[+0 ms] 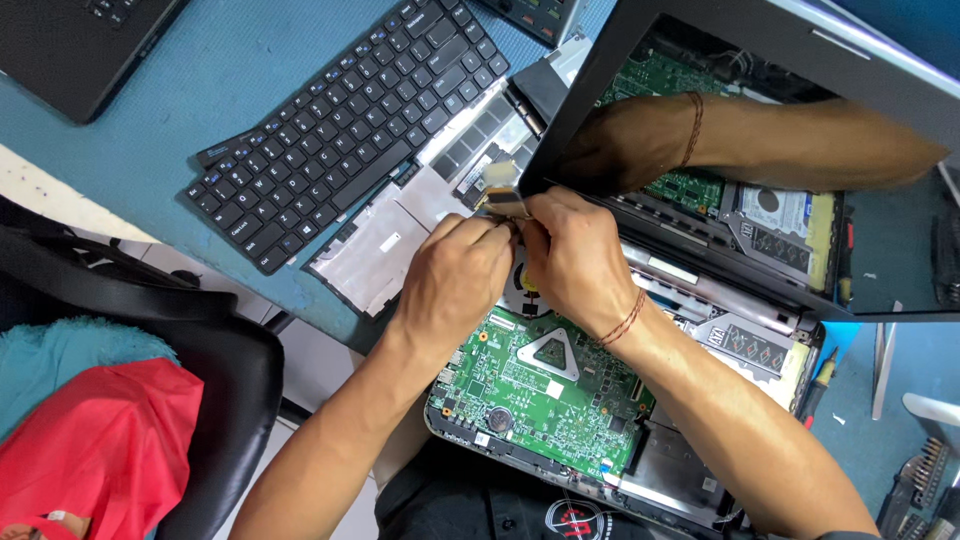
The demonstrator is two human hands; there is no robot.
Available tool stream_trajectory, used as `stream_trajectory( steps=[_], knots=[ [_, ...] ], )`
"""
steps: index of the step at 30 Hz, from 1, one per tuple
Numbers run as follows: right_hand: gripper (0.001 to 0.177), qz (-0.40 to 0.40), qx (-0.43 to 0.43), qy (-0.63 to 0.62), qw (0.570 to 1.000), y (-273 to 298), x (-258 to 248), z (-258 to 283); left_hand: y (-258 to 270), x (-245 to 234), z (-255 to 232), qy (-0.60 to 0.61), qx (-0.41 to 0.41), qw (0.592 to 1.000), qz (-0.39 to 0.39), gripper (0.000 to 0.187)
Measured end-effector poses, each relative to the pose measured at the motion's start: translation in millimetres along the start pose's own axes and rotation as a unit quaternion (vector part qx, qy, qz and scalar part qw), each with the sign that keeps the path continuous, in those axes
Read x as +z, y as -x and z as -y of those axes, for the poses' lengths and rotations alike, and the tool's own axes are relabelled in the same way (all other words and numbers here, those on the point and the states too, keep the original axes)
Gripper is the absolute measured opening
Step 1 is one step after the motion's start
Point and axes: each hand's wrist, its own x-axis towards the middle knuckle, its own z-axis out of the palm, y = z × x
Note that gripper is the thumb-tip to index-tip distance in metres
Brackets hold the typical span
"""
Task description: The person works on the internal components of a disassembled laptop, using their hands to connect and adjust ribbon cables and connectors on the motherboard. The keyboard and other parts are laid out on the desk nearby.
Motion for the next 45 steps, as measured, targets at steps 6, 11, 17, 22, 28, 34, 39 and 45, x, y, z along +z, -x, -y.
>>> stream_trajectory(
  steps=[6,11,17,22,28,34,39,45],
  knots=[
    [0.019,-0.041,0.025,0.018,0.999,5.0,5.4,-1.8,-4.1,-9.2,-6.4,0.038,-0.001,0.999,-0.013,0.018],
    [0.015,-0.048,0.006,0.052,0.997,3.8,11.1,-2.0,-2.7,-8.6,-6.8,0.035,-0.003,0.999,-0.02,0.018],
    [0.007,0.001,-0.007,0.102,0.995,0.4,4.0,1.8,2.1,-0.2,-3.7,0.039,-0.004,0.998,-0.044,0.017],
    [0.018,0.063,-0.014,0.138,0.988,-6.3,-2.2,-2.2,1.6,-0.8,-1.4,0.05,-0.021,0.998,-0.045,0.015],
    [0.009,0.062,-0.009,0.103,0.993,-7.6,-6.4,1.5,9.7,10.7,-0.1,-0.002,-0.011,0.998,-0.062,0.011],
    [0.011,0.013,0.022,0.047,0.999,-3.5,-22.7,20.1,4.7,6.1,-1.0,-0.025,0.031,0.997,-0.061,0.011],
    [0.007,0.001,0.034,0.009,0.999,4.3,-10.6,3.7,5.6,0.0,-7.5,0.006,-0.002,0.996,-0.089,0.013],
    [0.007,-0.001,0.029,-0.01,1.0,-5.4,-13.7,7.4,6.2,4.3,-4.9,0.007,0.01,0.996,-0.092,0.011]
  ],
)
